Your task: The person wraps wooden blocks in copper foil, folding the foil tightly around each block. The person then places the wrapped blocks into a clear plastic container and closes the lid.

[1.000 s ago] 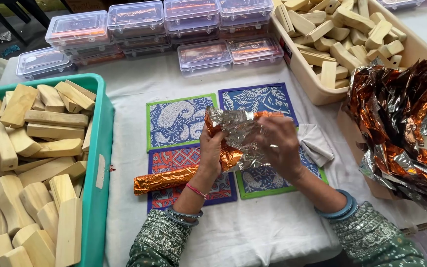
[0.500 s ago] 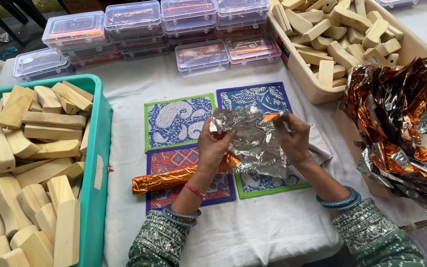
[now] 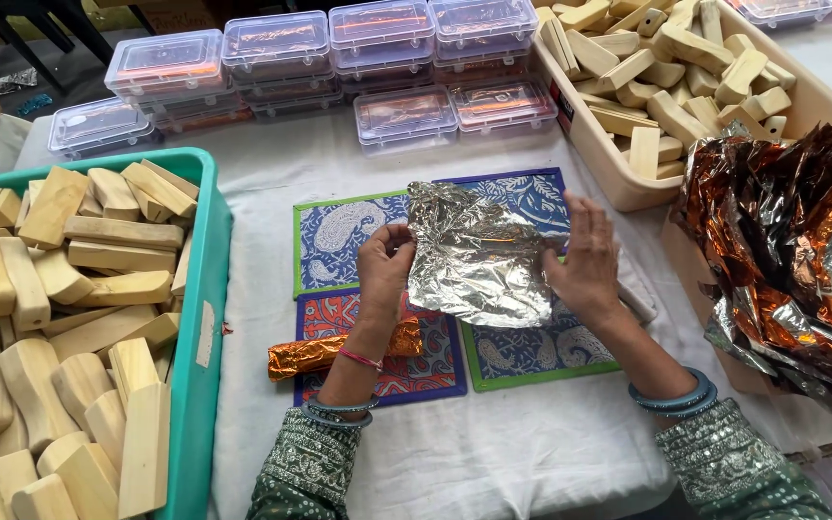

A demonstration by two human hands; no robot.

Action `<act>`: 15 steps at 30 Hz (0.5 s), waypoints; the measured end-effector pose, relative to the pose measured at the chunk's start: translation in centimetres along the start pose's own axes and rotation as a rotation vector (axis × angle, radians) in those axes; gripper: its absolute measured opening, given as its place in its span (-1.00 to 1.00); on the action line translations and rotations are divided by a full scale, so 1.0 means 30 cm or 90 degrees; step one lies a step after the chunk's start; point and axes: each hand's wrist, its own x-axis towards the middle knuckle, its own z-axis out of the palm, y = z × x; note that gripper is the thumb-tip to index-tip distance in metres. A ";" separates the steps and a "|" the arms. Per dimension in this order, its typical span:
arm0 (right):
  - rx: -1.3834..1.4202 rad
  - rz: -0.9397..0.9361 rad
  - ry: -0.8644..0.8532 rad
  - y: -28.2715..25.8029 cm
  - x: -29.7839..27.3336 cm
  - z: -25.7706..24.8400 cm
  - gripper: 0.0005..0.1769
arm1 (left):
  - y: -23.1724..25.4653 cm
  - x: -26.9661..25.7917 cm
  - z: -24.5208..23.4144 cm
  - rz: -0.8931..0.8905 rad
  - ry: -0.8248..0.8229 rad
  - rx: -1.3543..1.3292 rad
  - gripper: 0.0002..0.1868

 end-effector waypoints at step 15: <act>0.369 0.097 -0.144 -0.116 0.130 0.065 -0.76 | 0.113 -0.057 -0.011 -0.034 -0.188 -0.176 -0.35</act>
